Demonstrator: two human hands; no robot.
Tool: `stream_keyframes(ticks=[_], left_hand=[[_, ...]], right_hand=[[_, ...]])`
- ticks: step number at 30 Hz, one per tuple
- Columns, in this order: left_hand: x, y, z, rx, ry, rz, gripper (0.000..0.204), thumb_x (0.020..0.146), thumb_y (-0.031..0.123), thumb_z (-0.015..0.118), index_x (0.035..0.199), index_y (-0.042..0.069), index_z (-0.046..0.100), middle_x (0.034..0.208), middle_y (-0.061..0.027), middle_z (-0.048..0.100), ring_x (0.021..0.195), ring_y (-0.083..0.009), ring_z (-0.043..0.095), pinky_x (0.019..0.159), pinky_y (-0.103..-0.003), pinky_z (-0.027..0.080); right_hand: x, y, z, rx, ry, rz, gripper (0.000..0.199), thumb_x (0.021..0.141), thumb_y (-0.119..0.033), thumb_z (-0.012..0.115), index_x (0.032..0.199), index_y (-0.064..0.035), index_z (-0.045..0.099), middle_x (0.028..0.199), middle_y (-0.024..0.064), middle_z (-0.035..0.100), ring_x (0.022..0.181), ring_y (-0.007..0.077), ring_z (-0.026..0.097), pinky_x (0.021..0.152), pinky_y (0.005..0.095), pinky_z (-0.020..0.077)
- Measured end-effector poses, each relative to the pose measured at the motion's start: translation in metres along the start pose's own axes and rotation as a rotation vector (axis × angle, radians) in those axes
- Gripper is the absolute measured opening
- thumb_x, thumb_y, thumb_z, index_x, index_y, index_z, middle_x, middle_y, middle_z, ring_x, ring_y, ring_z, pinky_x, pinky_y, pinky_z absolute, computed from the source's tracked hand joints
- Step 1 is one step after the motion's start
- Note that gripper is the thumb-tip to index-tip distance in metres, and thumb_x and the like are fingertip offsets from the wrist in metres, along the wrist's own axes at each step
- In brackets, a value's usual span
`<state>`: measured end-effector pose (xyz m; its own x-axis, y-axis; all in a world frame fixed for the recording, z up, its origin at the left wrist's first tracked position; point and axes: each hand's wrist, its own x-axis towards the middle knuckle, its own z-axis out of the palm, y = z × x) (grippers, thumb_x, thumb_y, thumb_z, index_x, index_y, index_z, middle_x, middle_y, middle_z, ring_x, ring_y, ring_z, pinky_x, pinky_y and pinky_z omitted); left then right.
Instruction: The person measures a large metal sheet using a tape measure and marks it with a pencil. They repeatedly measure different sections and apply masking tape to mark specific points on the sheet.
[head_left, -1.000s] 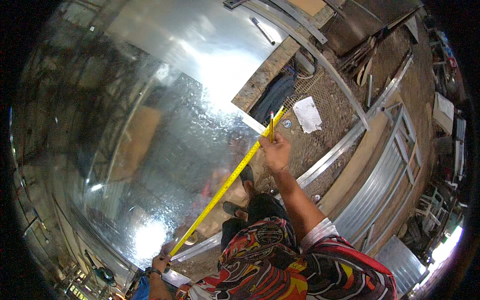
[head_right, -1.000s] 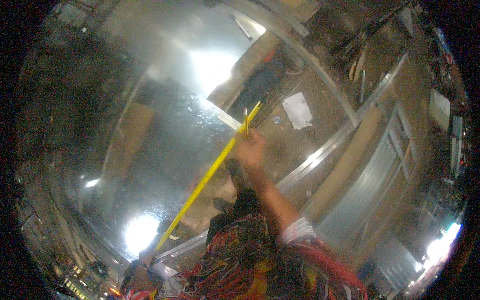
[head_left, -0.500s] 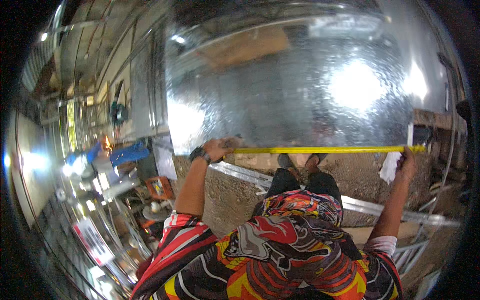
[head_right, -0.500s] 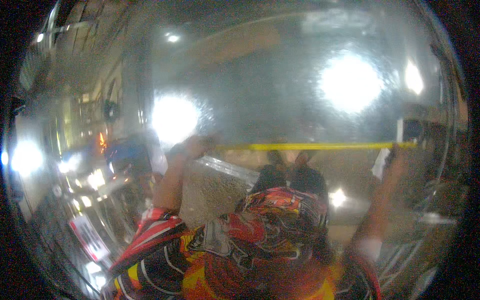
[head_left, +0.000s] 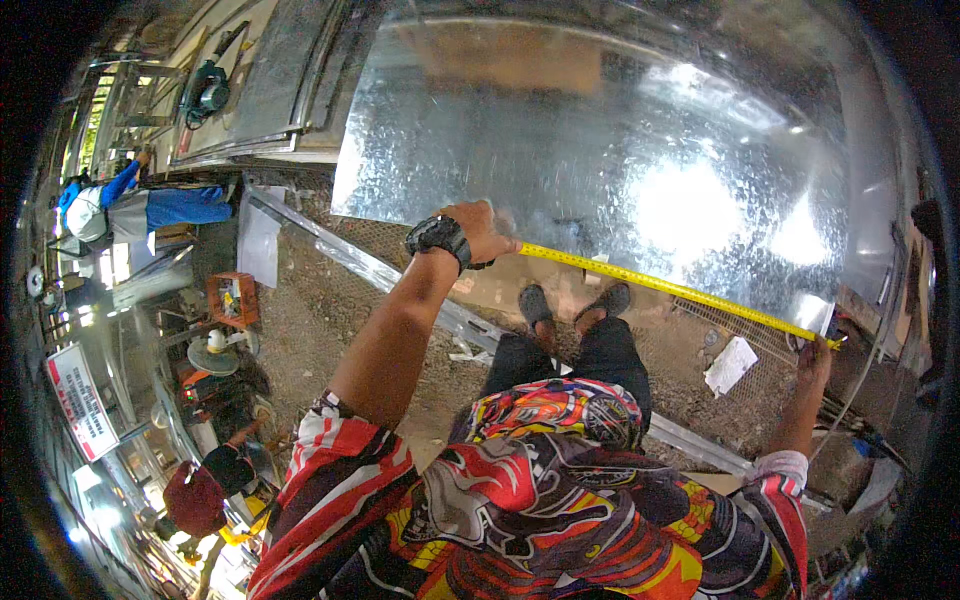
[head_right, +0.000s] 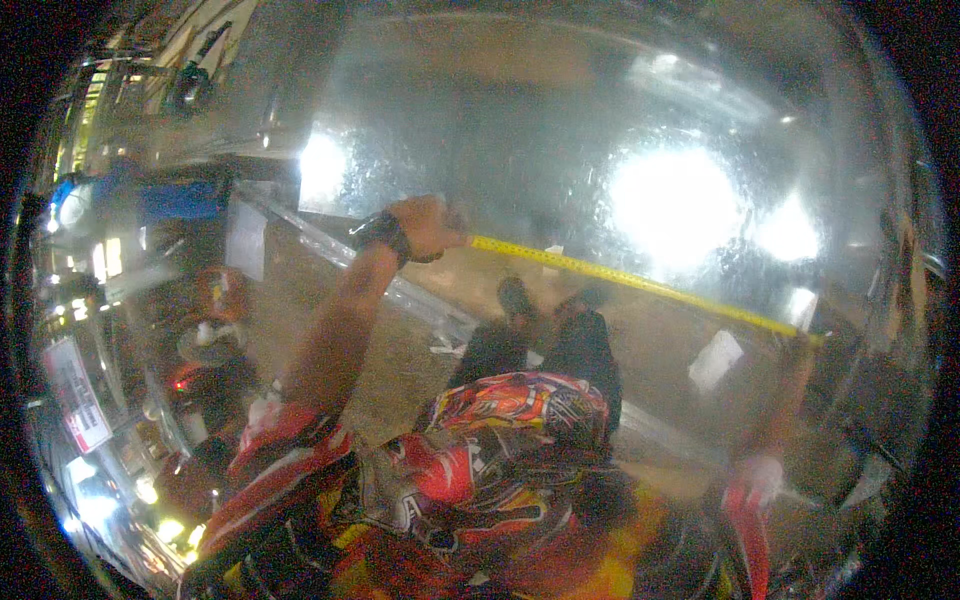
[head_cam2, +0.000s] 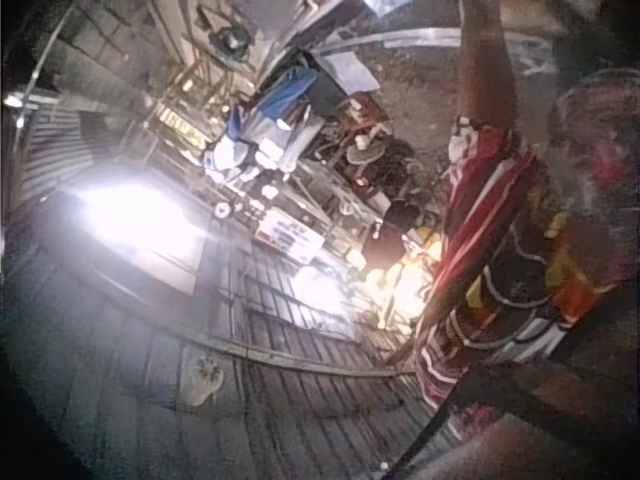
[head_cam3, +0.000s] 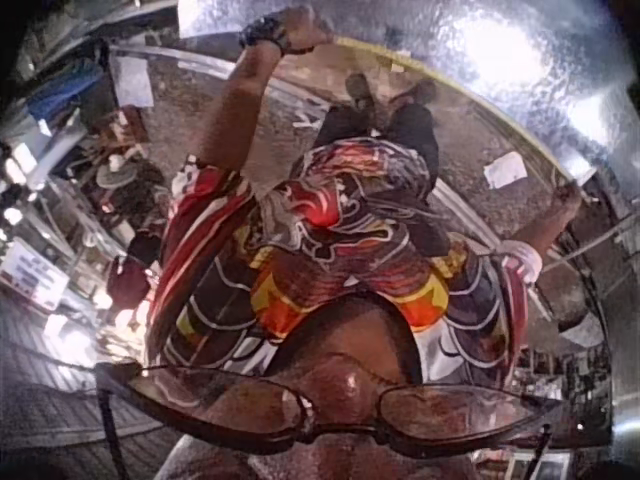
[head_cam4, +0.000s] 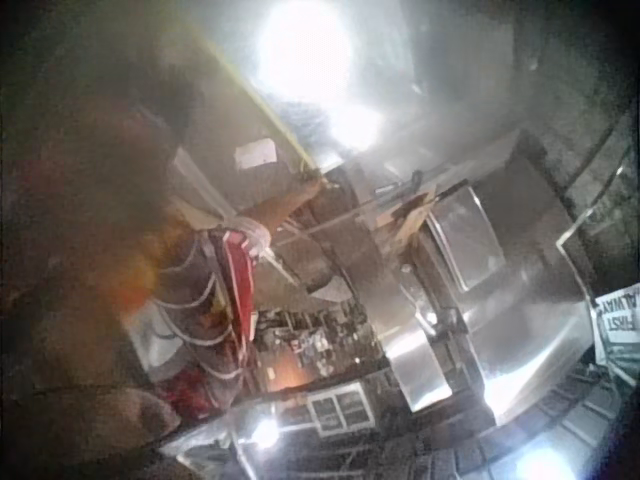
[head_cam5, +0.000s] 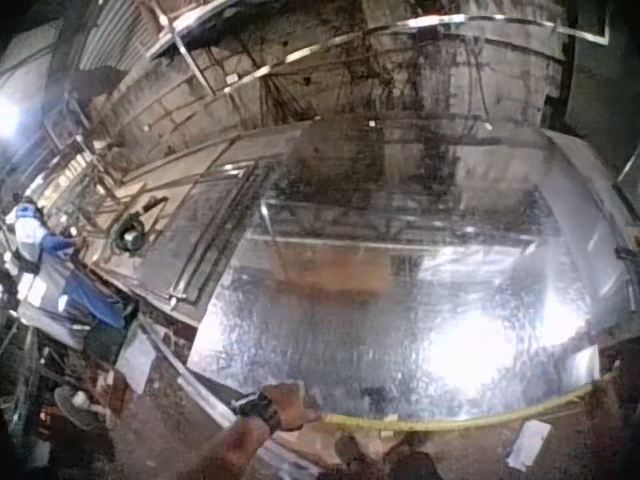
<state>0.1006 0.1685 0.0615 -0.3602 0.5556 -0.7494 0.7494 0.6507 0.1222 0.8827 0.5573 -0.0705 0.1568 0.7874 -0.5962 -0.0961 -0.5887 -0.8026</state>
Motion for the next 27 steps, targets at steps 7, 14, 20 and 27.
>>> stream_keyframes(ticks=[7, 14, 20, 27], left_hand=[[0.006, 0.005, 0.006, 0.054, 0.044, 0.097, 0.073, 0.080, 0.065, 0.076, 0.112, -0.001, 0.076, 0.114, -0.0257, 0.075, 0.109, -0.0410, 0.073, 0.097, -0.049, 0.057], [0.019, 0.005, 0.005, 0.020, -0.002, 0.137, 0.066, 0.079, 0.067, 0.077, 0.100, 0.004, 0.081, 0.106, -0.0228, 0.077, 0.101, -0.0361, 0.075, 0.092, -0.046, 0.058], [0.021, 0.008, 0.003, -0.020, -0.030, 0.110, 0.061, 0.079, 0.066, 0.079, 0.094, 0.007, 0.082, 0.101, -0.0192, 0.078, 0.096, -0.0338, 0.076, 0.090, -0.044, 0.058], [0.007, 0.016, -0.008, -0.032, -0.035, 0.060, 0.060, 0.080, 0.064, 0.079, 0.099, 0.008, 0.082, 0.104, -0.0179, 0.079, 0.098, -0.0320, 0.076, 0.090, -0.044, 0.058]], right_hand=[[-0.052, -0.009, 0.039, -0.092, -0.008, -0.018, 0.017, 0.098, -0.024, 0.069, 0.087, -0.0114, 0.064, 0.063, -0.0025, 0.053, 0.047, 0.0101, 0.047, 0.041, 0.0256, 0.0374], [-0.044, -0.026, 0.030, -0.083, 0.190, 0.003, 0.016, 0.099, -0.026, 0.070, 0.091, -0.0124, 0.065, 0.066, -0.0027, 0.060, 0.050, 0.0097, 0.048, 0.042, 0.0277, 0.0355], [-0.061, 0.001, 0.042, -0.324, 0.069, -0.301, 0.012, 0.099, -0.023, 0.070, 0.093, -0.0138, 0.065, 0.071, -0.0001, 0.067, 0.049, 0.0077, 0.048, 0.038, 0.0267, 0.0323], [-0.075, -0.028, 0.076, 0.001, 0.154, 0.077, 0.016, 0.102, -0.024, 0.065, 0.090, -0.0139, 0.061, 0.065, -0.0021, 0.058, 0.044, 0.0100, 0.042, 0.035, 0.0260, 0.0283]])
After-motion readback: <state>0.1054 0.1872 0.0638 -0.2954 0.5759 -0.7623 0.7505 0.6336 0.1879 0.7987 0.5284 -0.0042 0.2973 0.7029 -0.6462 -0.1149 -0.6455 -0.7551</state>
